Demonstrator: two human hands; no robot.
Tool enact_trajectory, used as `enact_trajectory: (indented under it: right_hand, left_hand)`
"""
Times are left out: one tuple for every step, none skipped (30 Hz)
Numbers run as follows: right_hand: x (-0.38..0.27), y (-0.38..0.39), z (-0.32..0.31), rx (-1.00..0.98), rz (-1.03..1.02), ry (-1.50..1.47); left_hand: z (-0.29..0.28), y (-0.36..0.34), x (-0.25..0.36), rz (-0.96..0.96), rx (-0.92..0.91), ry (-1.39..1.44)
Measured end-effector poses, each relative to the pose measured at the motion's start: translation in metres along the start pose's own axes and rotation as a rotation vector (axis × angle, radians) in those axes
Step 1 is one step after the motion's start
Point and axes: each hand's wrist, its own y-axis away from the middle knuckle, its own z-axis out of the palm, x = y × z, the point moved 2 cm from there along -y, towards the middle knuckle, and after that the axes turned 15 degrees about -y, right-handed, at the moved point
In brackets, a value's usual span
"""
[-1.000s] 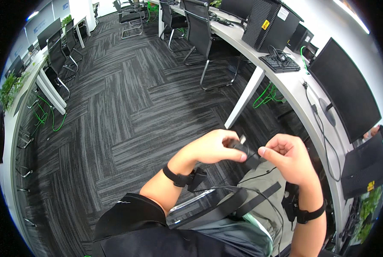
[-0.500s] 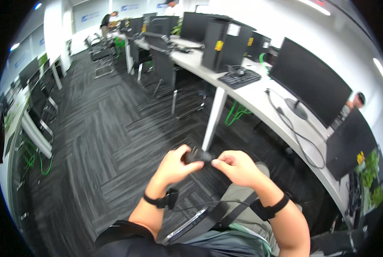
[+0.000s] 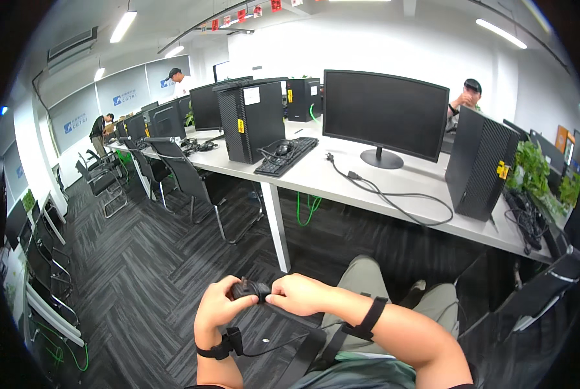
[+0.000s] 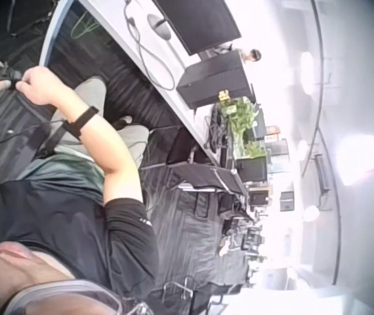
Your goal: Using a screwdriver to unscrew a panel on a computer tower in an office setting.
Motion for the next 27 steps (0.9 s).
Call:
enact_trajectory:
  right_hand:
    - [-0.003,0.002,-0.002,-0.065,0.038,0.058]
    - [-0.007,0.002,-0.005,-0.098,0.012,0.017]
    - [-0.009,0.002,-0.006,-0.086,0.035,0.010]
    - [-0.012,0.001,-0.007,-0.117,-0.006,-0.115]
    - [-0.013,0.001,-0.007,-0.155,-0.100,-0.278]
    - [-0.015,-0.003,-0.003,-0.100,-0.190,-0.310]
    - [-0.013,-0.004,0.001,-0.087,-0.189,-0.313]
    - [-0.008,-0.005,0.006,-0.073,-0.075,-0.404]
    - [-0.002,-0.005,0.011,-0.063,0.048,-0.509]
    - [0.001,-0.006,0.017,-0.069,0.073,-0.422]
    - [0.002,-0.003,0.021,-0.027,0.047,-0.359]
    - [0.000,-0.003,0.022,0.038,-0.085,-0.258]
    - [0.000,-0.002,0.022,0.075,-0.090,-0.150]
    - [-0.002,0.000,0.017,0.097,-0.173,-0.168]
    - [-0.001,0.002,0.013,0.031,-0.133,-0.163]
    - [-0.001,0.005,0.010,-0.035,-0.076,-0.168]
    - [-0.003,0.007,0.007,-0.039,-0.090,-0.165]
    - [-0.005,0.008,0.004,-0.093,-0.095,-0.218]
    - [-0.008,0.008,0.004,-0.157,-0.153,-0.322]
    - [-0.008,0.005,0.003,-0.145,-0.160,-0.226]
    - [-0.011,0.001,0.007,-0.041,-0.235,-0.332]
    - [-0.007,0.000,0.008,-0.009,-0.127,-0.443]
    - [-0.002,-0.002,0.012,-0.012,0.042,-0.576]
    - [-0.002,-0.003,0.017,-0.020,0.013,-0.568]
    - [0.000,-0.003,0.019,0.027,0.031,-0.490]
    - [0.003,-0.002,0.021,0.064,0.129,-0.396]
    - [0.002,-0.001,0.020,0.059,0.045,-0.411]
  left_hand:
    - [0.000,0.002,-0.002,0.073,-0.116,0.068]
    - [-0.001,0.005,-0.005,0.183,-0.279,0.186]
    - [0.004,0.007,-0.007,0.210,-0.482,0.488]
    - [0.006,0.007,-0.005,0.372,-0.436,0.706]
    - [0.006,0.006,-0.003,0.563,-0.378,0.936]
    - [0.012,0.009,-0.003,0.505,-0.285,1.189]
    - [0.018,0.007,0.001,0.619,-0.140,1.349]
    - [0.021,0.000,0.000,0.371,0.103,1.489]
    - [0.025,-0.003,0.000,0.146,0.317,1.602]
    - [0.016,-0.004,0.001,0.132,0.434,1.308]
    - [0.011,-0.007,0.005,-0.023,0.608,0.732]
    - [0.004,-0.003,0.010,0.042,0.573,0.352]
    - [-0.002,0.004,0.015,0.097,0.503,-0.005]
    - [-0.007,0.009,0.016,0.104,0.339,-0.131]
    - [-0.012,0.013,0.012,0.116,0.043,-0.048]
    - [-0.015,0.014,0.008,0.130,-0.158,0.015]
    - [-0.016,0.017,0.005,0.198,-0.343,0.088]
    - [-0.017,0.015,0.006,0.356,-0.396,0.277]
    - [-0.016,0.012,0.006,0.531,-0.456,0.571]
    - [-0.009,0.012,0.006,0.495,-0.371,0.893]
    - [0.001,0.011,0.008,0.507,-0.287,1.238]
    - [0.006,0.005,0.009,0.575,-0.136,1.439]
    - [0.010,0.000,0.009,0.501,-0.126,1.689]
    - [0.009,-0.005,0.006,0.284,0.189,1.457]
    - [0.005,-0.007,0.004,0.111,0.435,1.170]
    - [-0.001,-0.007,0.007,0.122,0.532,0.715]
    - [-0.008,-0.007,0.011,0.125,0.605,0.260]
